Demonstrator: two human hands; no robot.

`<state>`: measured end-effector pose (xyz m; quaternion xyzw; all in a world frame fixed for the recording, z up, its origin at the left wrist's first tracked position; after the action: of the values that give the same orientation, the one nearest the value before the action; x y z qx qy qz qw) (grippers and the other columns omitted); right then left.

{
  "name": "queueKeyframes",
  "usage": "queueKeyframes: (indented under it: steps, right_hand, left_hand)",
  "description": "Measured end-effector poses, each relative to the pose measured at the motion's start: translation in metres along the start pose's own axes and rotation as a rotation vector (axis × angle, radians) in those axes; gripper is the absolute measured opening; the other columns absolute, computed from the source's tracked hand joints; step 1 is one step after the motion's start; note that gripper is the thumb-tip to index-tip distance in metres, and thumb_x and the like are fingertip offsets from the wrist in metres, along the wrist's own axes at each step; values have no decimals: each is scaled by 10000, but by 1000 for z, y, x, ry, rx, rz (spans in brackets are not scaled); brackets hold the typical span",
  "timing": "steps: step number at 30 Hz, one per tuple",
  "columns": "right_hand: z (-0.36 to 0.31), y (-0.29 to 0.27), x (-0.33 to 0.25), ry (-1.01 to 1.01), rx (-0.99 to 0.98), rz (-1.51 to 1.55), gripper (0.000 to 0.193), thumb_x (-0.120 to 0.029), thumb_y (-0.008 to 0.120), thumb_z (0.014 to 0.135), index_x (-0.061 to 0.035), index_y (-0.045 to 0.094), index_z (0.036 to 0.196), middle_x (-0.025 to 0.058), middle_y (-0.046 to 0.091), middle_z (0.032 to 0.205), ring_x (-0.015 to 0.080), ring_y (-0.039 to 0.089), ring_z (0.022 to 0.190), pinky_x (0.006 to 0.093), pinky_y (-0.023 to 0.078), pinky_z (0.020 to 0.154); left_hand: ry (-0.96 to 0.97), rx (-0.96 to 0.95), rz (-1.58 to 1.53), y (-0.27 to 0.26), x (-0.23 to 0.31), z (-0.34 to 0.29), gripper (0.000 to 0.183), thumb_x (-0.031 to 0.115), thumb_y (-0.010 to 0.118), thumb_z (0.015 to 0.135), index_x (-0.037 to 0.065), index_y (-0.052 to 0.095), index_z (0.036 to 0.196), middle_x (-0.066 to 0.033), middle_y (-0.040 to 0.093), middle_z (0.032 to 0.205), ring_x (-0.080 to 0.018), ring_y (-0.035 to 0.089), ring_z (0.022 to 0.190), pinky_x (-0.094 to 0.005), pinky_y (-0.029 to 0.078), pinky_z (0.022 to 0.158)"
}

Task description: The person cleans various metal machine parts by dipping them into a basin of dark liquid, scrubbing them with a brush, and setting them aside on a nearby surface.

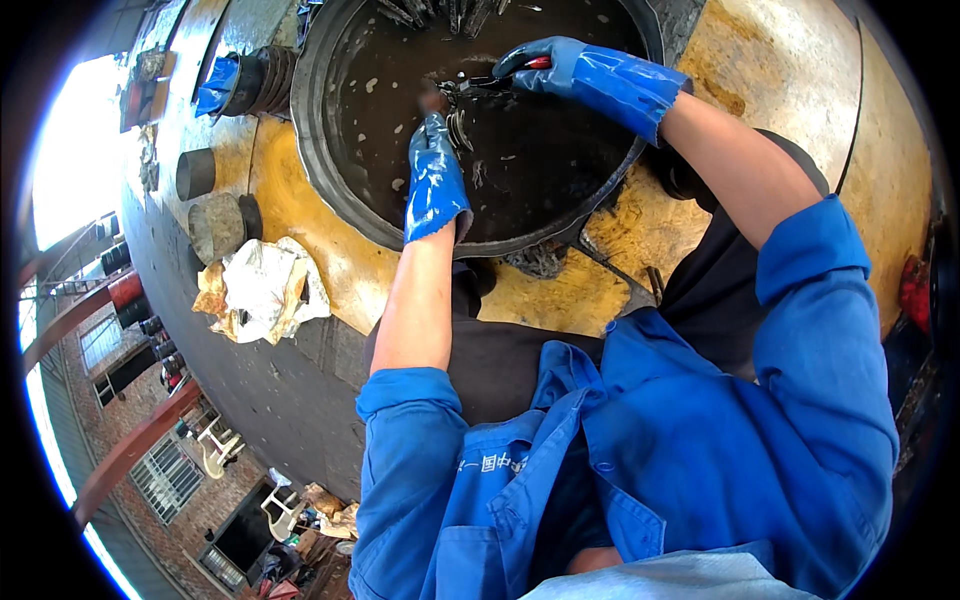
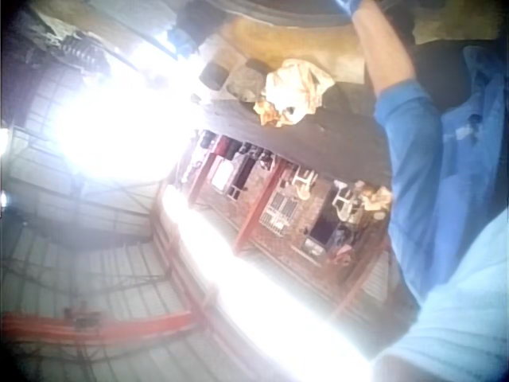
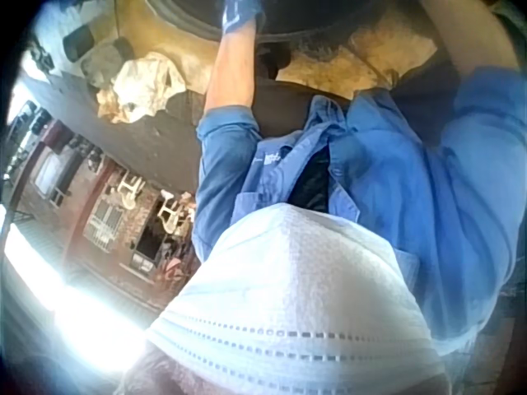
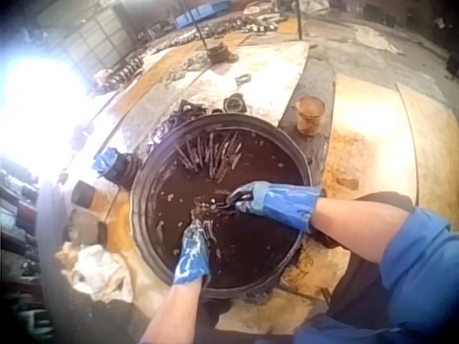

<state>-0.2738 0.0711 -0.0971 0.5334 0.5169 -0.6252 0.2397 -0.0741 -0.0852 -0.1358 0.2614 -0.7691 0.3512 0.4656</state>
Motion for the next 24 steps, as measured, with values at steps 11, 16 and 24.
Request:
queueKeyframes:
  steps: [11, 16, 24]
  right_hand:
    - [-10, 17, -19, 292, 33, 251, 370, -425, 617, 1005, -150, 703, 1238, 58, 765, 996, 127, 719, 812, 286, 579, 712]
    - [1, 13, -5, 387, 79, 306, 359, -410, 588, 1013, -130, 715, 1198, 52, 767, 962, 138, 727, 804, 299, 583, 696]
    - [-9, -12, 2, 515, 229, 573, 354, -379, 546, 1035, -121, 699, 1224, 95, 765, 1028, 171, 734, 807, 336, 582, 683]
  left_hand:
    - [174, -136, -86, 16, 21, -15, 292, 196, 531, 1058, -4, 664, 1223, 14, 619, 950, -79, 473, 808, -252, 415, 729]
    - [143, -84, -67, 16, 16, -13, 237, 181, 535, 1054, 26, 680, 1160, 46, 589, 891, -53, 450, 765, -232, 392, 685]
    - [-275, -72, -232, -1, 36, -17, 393, 166, 550, 1044, 59, 553, 1422, -126, 613, 1250, -293, 510, 1213, -417, 290, 1099]
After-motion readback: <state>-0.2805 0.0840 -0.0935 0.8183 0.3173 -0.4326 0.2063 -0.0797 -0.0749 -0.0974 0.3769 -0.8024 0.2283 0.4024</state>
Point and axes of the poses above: each hand's wrist, its own z-axis towards the middle knuckle, its own y-axis out of the palm, x = y × z, the point moved 6 cm from there along z, towards the middle knuckle
